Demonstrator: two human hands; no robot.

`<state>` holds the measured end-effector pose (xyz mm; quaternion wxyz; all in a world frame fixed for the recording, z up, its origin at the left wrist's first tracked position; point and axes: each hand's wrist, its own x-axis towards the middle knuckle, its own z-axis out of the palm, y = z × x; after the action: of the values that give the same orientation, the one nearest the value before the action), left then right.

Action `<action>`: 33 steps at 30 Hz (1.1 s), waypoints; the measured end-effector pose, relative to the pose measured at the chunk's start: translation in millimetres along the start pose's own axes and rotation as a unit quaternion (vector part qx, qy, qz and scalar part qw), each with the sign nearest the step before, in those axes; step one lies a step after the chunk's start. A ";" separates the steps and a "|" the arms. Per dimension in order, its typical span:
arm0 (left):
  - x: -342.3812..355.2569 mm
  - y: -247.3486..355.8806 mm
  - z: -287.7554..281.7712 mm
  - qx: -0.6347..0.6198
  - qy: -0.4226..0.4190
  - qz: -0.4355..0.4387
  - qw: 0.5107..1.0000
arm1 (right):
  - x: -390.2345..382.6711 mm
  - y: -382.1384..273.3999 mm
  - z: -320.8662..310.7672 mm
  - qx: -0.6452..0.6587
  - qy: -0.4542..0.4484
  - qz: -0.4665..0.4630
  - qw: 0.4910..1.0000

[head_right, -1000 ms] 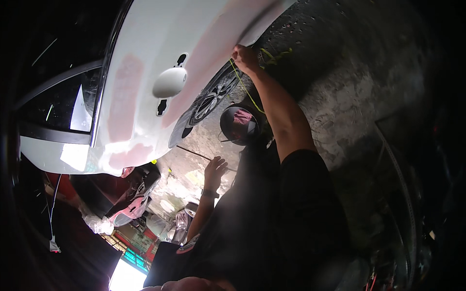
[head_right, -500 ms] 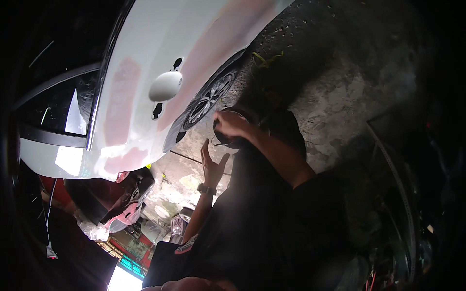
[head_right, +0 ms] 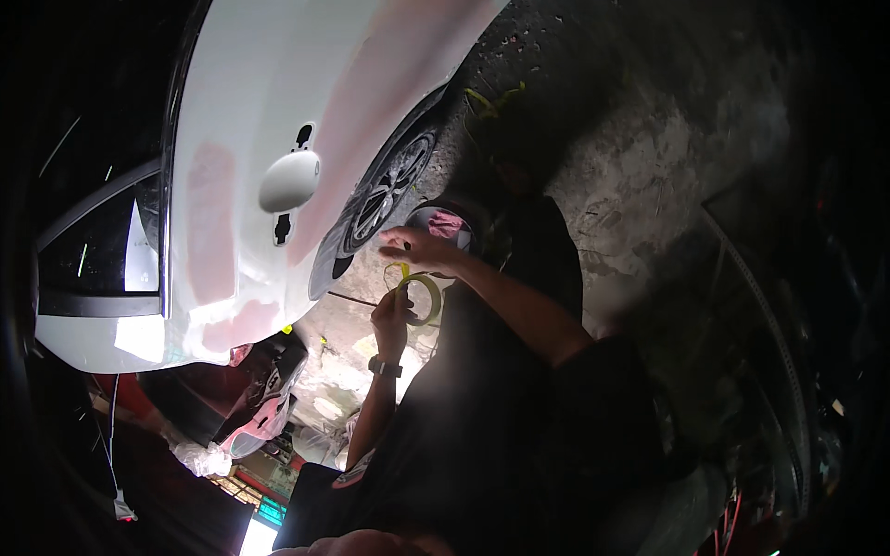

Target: The person uses a tape measure to measure the wheel arch of a car, then aligns and fits a black plastic trim piece to the lower body of the vehicle.

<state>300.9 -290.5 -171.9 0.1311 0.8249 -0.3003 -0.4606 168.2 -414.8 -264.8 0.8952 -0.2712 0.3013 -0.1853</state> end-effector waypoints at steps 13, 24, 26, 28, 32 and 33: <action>-32.6 -36.3 -6.7 0.065 -0.039 -0.038 0.996 | 142.9 -40.1 -95.3 -0.372 0.382 -0.319 0.784; -31.9 -43.9 -9.7 0.040 -0.039 -0.056 0.997 | 149.2 -4.0 -92.2 -0.445 0.394 -0.380 0.709; -34.1 -50.1 -8.7 0.043 -0.037 -0.058 0.997 | 147.2 -20.8 -92.4 -0.459 0.408 -0.361 0.702; -34.5 -55.0 -10.4 0.058 -0.042 -0.040 0.997 | 144.6 -33.1 -92.4 -0.382 0.428 -0.334 0.748; -38.9 -65.5 -2.5 0.035 -0.039 -0.079 0.996 | 162.0 -21.7 -101.2 -0.338 0.436 -0.333 0.765; -28.9 -80.8 -6.5 0.039 -0.053 -0.072 0.995 | 165.6 -23.0 -101.7 -0.312 0.446 -0.360 0.758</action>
<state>325.2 -209.6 -188.5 0.0490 0.8230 -0.2651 -0.5000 223.3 -552.9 -392.1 0.3927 -0.5111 0.5876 -0.4891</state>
